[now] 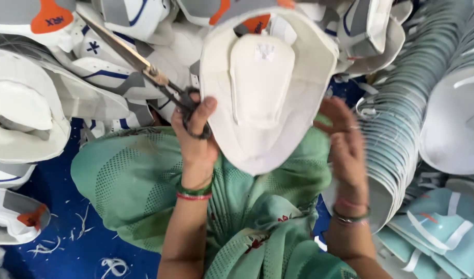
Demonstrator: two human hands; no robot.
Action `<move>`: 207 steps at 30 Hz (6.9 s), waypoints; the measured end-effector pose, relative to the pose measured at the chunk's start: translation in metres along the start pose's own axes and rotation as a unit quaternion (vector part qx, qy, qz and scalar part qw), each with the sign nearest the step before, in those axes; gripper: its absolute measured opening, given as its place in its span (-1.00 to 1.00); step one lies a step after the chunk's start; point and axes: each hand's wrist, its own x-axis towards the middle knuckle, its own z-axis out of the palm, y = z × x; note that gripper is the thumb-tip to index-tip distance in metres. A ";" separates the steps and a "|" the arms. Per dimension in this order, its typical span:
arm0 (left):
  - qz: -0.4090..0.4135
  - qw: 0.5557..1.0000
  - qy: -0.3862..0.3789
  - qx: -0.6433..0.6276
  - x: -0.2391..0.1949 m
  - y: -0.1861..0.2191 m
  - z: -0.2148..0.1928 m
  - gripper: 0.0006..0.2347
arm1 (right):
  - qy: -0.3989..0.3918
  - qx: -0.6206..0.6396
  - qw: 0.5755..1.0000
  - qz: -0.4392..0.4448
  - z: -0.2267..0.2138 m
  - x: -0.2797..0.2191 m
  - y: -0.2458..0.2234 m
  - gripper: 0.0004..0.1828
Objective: The person trims excess material and threads from newly manufactured shoe uppers using scissors.
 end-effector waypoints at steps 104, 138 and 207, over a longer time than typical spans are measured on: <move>0.581 0.767 0.269 0.043 -0.058 0.229 -0.188 -0.77 | -0.147 0.062 0.978 0.135 0.077 0.032 0.038 -0.78; 0.044 0.981 -0.183 0.054 -0.090 -0.001 0.063 -0.70 | -0.210 0.357 0.909 0.045 0.159 0.020 -0.003 -0.14; -0.341 0.918 -0.200 0.019 -0.049 -0.047 -0.046 -0.74 | 0.296 -0.067 0.947 -0.107 0.028 0.053 0.004 -0.50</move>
